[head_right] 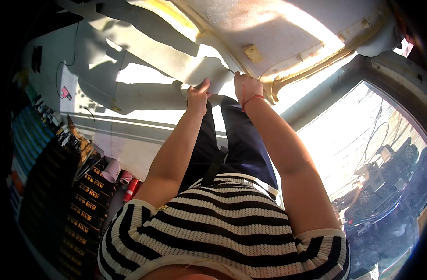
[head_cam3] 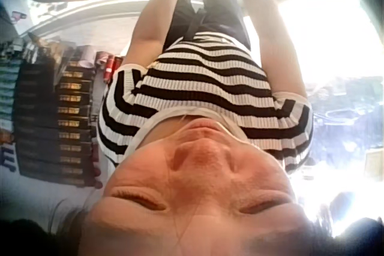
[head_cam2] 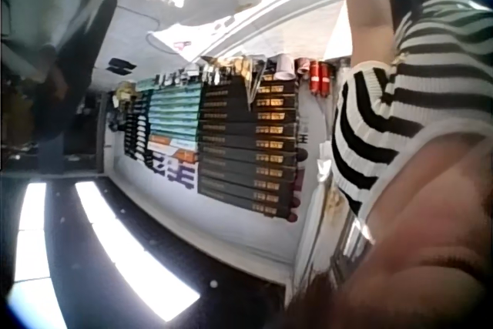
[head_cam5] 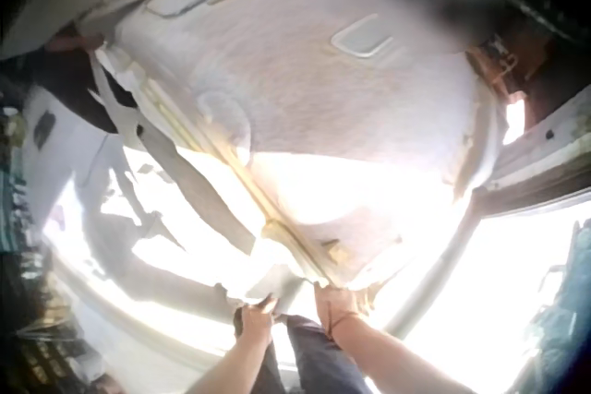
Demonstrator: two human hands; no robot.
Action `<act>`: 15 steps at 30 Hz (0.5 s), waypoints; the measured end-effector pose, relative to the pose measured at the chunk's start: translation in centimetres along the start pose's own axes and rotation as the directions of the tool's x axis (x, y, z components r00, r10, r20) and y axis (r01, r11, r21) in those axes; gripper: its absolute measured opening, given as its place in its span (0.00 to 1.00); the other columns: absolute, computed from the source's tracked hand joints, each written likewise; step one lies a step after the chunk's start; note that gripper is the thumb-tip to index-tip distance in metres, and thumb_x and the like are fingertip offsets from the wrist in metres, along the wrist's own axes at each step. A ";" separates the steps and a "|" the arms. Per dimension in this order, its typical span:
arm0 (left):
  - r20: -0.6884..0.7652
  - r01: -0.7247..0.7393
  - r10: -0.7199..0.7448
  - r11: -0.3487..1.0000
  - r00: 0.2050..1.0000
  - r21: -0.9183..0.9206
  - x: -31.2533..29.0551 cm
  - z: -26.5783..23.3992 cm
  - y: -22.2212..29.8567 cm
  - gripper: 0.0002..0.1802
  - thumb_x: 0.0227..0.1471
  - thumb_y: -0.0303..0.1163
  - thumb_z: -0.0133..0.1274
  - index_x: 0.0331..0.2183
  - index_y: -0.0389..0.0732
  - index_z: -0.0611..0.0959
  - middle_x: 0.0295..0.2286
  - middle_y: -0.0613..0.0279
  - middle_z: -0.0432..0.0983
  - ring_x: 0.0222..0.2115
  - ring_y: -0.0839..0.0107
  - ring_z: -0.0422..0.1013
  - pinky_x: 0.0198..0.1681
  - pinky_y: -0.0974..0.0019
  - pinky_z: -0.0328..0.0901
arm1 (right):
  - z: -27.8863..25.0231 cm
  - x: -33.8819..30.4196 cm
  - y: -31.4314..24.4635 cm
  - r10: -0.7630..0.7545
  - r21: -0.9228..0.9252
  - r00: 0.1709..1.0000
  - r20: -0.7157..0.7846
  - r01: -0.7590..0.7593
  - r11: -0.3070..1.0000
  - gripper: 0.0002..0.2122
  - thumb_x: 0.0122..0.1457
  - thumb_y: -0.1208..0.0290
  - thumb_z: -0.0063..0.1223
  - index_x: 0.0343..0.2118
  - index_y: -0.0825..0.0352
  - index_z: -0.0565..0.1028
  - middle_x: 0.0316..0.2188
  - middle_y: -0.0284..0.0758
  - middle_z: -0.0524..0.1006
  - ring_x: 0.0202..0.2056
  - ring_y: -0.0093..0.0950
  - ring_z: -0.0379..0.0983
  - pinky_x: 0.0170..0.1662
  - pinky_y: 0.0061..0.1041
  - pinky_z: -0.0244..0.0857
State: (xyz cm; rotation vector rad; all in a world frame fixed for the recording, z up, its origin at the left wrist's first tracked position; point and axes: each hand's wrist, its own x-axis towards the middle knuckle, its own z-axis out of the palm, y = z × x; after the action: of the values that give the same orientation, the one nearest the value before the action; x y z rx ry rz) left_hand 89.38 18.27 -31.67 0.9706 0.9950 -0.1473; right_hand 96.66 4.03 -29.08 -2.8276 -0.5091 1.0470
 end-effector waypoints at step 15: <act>-0.027 0.001 0.002 0.995 1.000 0.098 -2.8 -2.1 -1.5 0.13 0.47 0.27 0.49 0.37 0.36 0.73 0.35 0.58 0.70 0.34 0.70 0.69 0.37 0.64 0.66 | 3.8 -1.8 1.9 0.036 -0.079 0.999 -0.001 -0.036 0.996 0.13 0.55 0.67 0.33 0.41 0.59 0.66 0.34 0.39 0.73 0.38 0.38 0.69 0.39 0.34 0.63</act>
State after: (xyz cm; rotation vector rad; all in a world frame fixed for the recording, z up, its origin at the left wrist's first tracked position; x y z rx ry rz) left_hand 85.61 18.07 -30.85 1.0645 1.0201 -0.1839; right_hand 93.42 1.51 -31.18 -2.9157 -0.5131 1.0564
